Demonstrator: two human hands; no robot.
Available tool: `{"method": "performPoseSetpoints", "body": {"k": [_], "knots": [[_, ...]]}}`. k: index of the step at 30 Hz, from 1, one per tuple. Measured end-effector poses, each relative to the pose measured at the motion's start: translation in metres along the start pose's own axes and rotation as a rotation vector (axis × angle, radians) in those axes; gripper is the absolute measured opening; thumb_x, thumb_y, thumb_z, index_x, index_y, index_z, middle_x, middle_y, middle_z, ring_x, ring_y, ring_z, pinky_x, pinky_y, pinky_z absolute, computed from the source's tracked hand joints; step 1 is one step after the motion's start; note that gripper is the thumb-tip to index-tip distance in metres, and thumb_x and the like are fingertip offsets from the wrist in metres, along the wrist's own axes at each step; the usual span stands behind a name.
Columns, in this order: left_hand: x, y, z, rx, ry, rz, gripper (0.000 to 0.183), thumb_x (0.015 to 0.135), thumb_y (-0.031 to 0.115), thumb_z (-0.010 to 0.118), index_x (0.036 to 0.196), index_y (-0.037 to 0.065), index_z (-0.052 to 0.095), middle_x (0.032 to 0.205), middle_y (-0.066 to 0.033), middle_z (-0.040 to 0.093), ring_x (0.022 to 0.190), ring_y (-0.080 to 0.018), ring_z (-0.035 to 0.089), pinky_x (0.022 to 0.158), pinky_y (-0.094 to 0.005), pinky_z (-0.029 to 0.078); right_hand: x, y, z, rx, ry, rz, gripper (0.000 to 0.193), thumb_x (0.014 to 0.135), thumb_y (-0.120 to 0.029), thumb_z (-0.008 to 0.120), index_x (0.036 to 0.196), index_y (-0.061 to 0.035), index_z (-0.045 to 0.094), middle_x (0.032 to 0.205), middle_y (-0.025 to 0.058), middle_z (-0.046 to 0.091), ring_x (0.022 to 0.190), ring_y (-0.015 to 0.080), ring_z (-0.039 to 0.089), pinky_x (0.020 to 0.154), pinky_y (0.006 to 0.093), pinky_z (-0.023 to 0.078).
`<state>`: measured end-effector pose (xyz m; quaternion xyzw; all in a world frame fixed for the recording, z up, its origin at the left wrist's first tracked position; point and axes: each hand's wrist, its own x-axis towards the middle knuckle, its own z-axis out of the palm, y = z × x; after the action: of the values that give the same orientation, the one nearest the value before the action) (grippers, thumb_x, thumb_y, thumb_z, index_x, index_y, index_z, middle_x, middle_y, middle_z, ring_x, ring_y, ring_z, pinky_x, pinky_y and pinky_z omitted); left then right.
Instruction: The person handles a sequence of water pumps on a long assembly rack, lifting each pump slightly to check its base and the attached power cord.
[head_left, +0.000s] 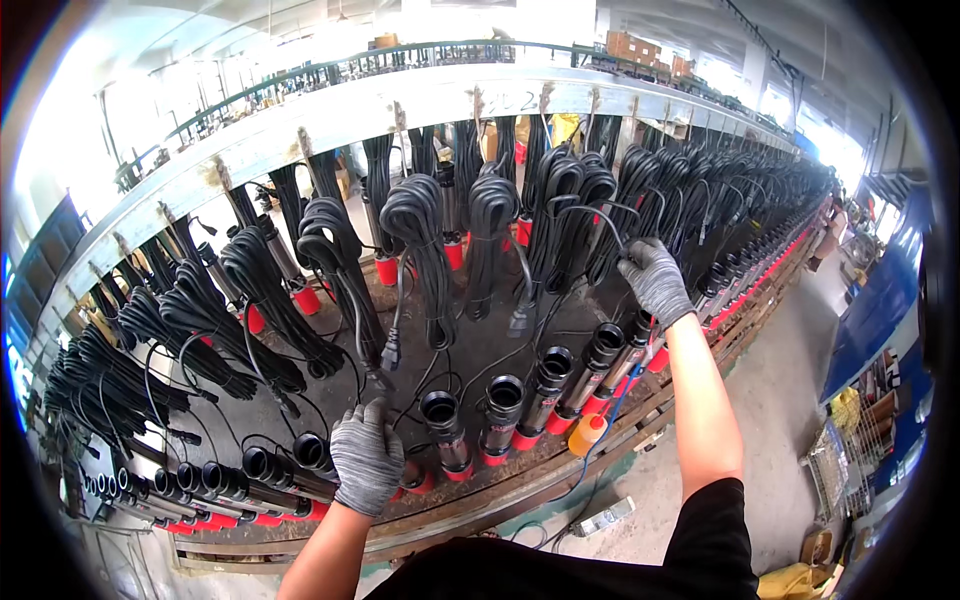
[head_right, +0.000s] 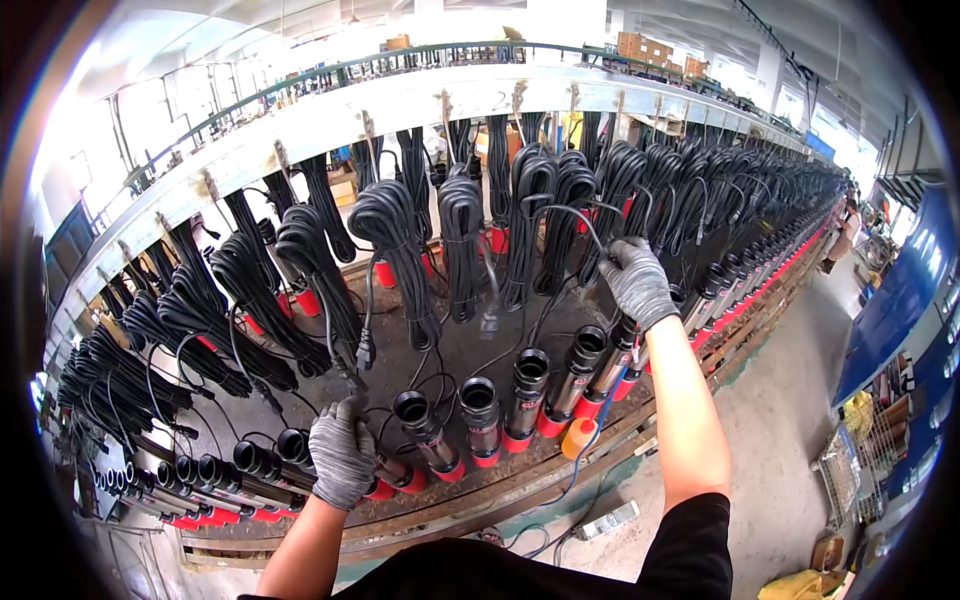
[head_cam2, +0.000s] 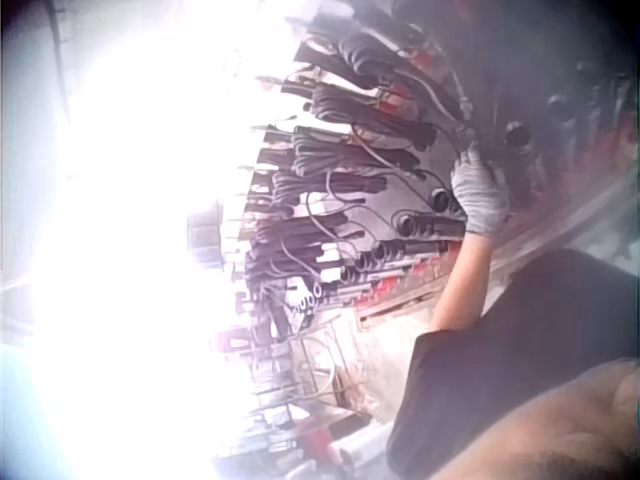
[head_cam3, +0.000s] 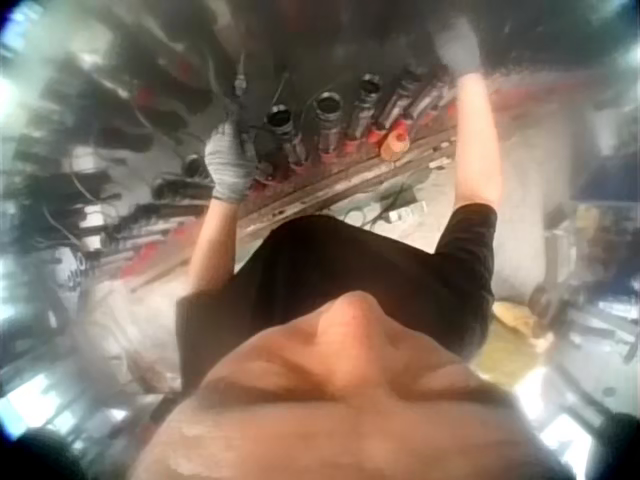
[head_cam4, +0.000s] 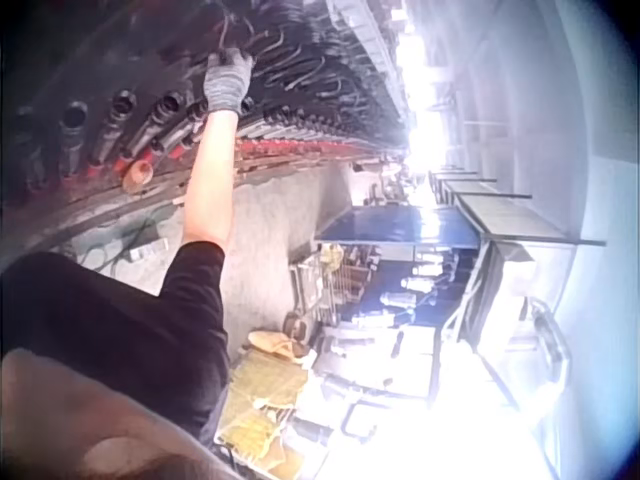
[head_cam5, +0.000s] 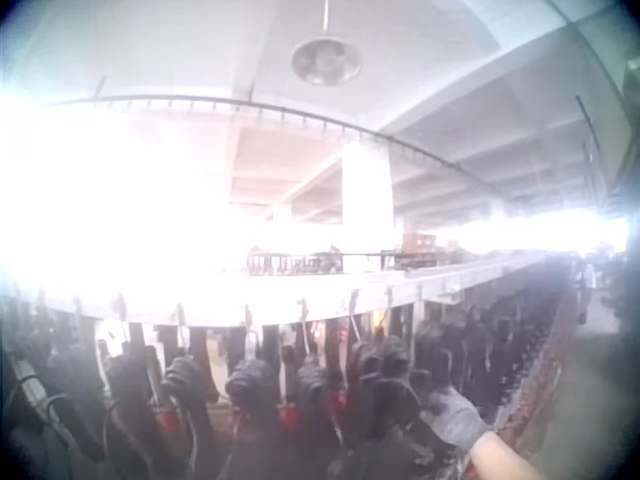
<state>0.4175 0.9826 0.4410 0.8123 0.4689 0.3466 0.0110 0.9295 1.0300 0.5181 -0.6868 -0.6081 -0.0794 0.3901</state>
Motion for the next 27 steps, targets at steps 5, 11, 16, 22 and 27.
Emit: {"method": "performPoseSetpoints", "body": {"k": [5,11,16,22,27], "knots": [[0.007,0.018,-0.023,0.132,-0.128,-0.019,0.041,0.084,0.012,0.064,0.124,0.004,0.061,0.101,-0.0182,0.067,0.094,-0.0401,0.063,0.086,-0.0530,0.048,-0.033,-0.067,-0.021,0.647,-0.279,0.376,0.029,0.101,-0.025,0.071,0.114,0.0011,0.072,0.081,0.0020,0.069,0.064,0.0064,0.054,0.061,0.0235,0.046],[0.033,0.066,-0.016,-0.131,-0.166,0.073,0.036,0.087,0.014,0.069,0.121,0.007,0.063,0.105,-0.0218,0.067,0.096,-0.0440,0.063,0.087,-0.0530,0.050,-0.059,-0.072,-0.022,0.817,-0.615,0.285,0.026,0.093,-0.017,0.076,0.109,0.0010,0.069,0.076,-0.0005,0.064,0.057,0.0055,0.052,0.052,0.0235,0.043],[0.049,0.069,0.018,-0.164,-0.278,-0.041,0.035,0.090,0.015,0.067,0.124,0.007,0.063,0.107,-0.0230,0.068,0.100,-0.0440,0.063,0.089,-0.0521,0.051,-0.066,-0.070,-0.001,1.065,-0.569,0.329,0.037,0.100,-0.027,0.069,0.128,-0.0027,0.064,0.084,0.0027,0.066,0.059,0.0063,0.053,0.052,0.0222,0.041],[0.050,0.061,0.042,-0.166,-0.165,-0.015,0.022,0.088,0.017,0.061,0.106,0.007,0.069,0.097,-0.0189,0.070,0.087,-0.0404,0.067,0.080,-0.0510,0.055,-0.066,-0.059,0.023,1.070,-0.440,0.240,0.046,0.103,-0.034,0.063,0.137,-0.0031,0.059,0.078,0.0009,0.063,0.056,0.0068,0.052,0.050,0.0214,0.039],[0.048,0.060,0.047,-0.128,-0.098,-0.020,0.017,0.088,0.018,0.065,0.102,0.008,0.070,0.091,-0.0178,0.070,0.084,-0.0397,0.068,0.073,-0.0498,0.056,-0.070,-0.048,0.038,0.899,-0.394,0.164,0.047,0.101,-0.027,0.069,0.140,-0.0029,0.061,0.073,-0.0014,0.058,0.054,0.0054,0.050,0.049,0.0218,0.039]]}}
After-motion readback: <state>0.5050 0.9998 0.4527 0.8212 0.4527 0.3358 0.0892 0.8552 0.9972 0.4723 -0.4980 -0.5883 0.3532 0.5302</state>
